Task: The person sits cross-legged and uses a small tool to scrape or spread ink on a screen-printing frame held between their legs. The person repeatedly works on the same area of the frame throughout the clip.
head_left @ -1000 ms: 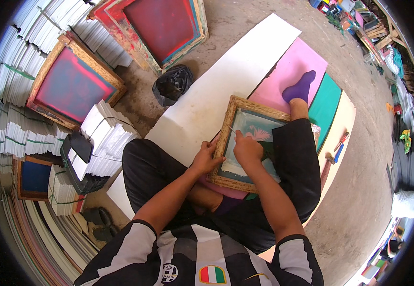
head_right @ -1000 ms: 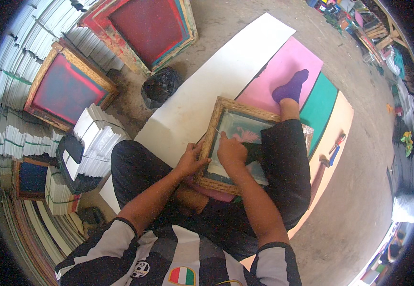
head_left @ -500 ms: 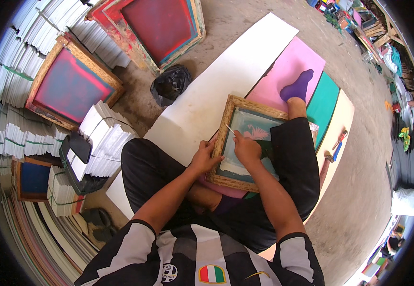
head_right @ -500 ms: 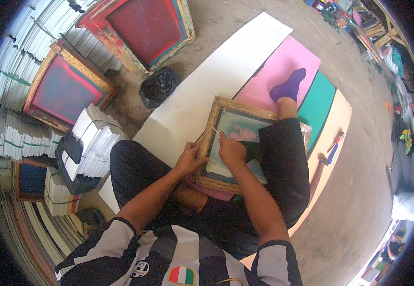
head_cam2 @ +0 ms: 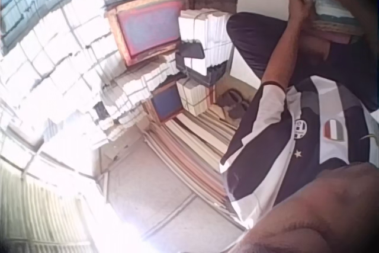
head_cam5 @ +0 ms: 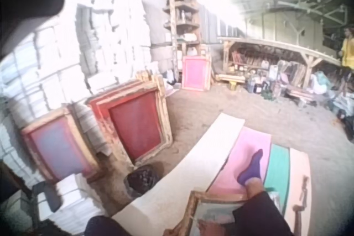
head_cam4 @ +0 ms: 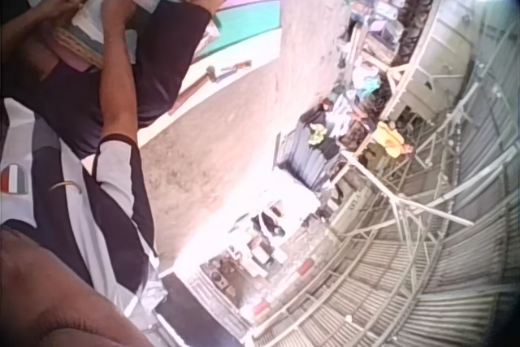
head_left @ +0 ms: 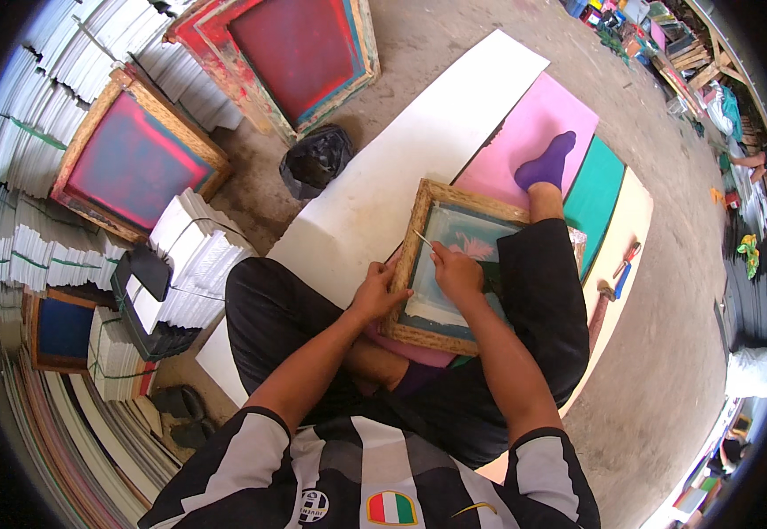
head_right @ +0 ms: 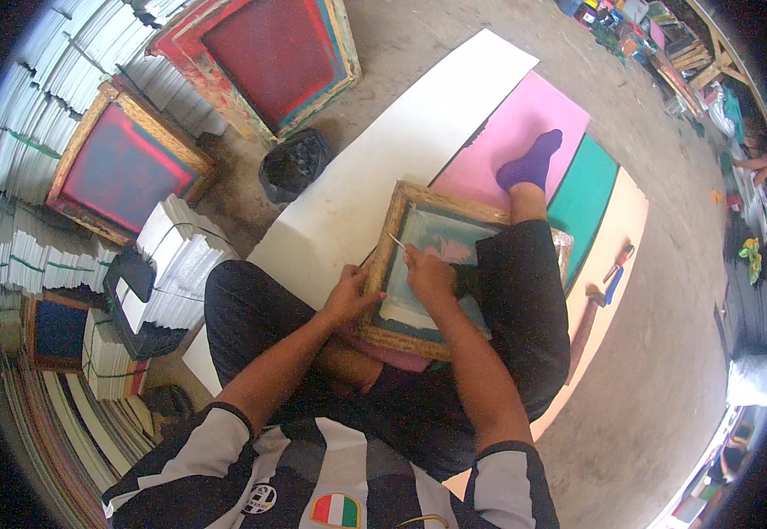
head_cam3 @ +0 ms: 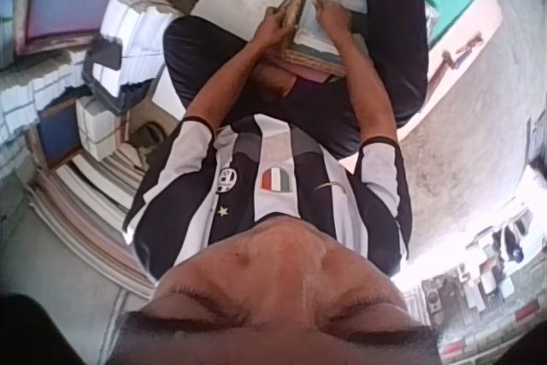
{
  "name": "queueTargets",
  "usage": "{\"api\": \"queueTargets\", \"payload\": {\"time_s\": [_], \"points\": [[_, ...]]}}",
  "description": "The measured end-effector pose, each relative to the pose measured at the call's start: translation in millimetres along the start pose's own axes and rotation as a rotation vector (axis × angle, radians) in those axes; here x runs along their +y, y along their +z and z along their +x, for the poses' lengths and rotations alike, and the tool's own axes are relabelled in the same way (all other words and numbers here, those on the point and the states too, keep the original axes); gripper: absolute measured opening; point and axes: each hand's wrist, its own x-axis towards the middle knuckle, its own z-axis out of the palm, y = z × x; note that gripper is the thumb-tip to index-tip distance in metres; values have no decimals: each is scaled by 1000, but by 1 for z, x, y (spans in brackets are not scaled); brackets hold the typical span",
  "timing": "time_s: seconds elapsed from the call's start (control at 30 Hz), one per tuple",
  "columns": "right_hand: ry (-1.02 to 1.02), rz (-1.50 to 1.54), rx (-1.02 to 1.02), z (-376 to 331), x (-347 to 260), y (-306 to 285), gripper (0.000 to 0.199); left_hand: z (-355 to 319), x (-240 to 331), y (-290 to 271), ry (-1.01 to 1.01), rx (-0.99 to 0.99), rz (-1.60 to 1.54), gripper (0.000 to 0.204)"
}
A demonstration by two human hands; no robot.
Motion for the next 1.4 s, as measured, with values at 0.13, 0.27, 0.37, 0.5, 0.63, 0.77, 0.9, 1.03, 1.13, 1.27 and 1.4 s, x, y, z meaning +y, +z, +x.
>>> {"api": "queueTargets", "payload": {"time_s": [0.13, 0.27, 0.37, 0.5, 0.63, 0.77, 0.9, 1.03, 1.13, 1.27, 1.4], "points": [[54, 98, -28, 0, 3, 3, 32, 0, -3, 5, 25, 24, -25, 76], [5, 373, -29, 14, 33, 22, 34, 0, 3, 3, -17, -19, 52, 87], [306, 700, -250, 22, 39, 25, 35, 0, 3, 2, -33, -21, 36, 89], [212, 605, -173, 22, 32, 21, 38, 0, -4, 5, -3, 16, -5, 82], [-76, 242, 109, 13, 34, 31, 40, 0, -2, 4, 0, 3, -29, 84], [206, 600, -127, 18, 35, 29, 40, 2, -1, 6, -3, -10, 5, 90], [685, 900, -453, 24, 9, -11, 41, 1, -7, 7, 0, -5, 15, 94], [284, 300, -134, 11, 12, -6, 36, 1, -3, 6, -5, -10, -10, 91], [143, 63, -36, 1, 4, -16, 34, 1, -3, 5, -17, -19, 18, 90], [105, -7, -38, -1, 0, -18, 34, 0, -1, 4, -2, -14, 12, 88], [91, -96, -67, -1, -7, -24, 32, -1, 4, 0, -13, -27, -19, 88]]}}
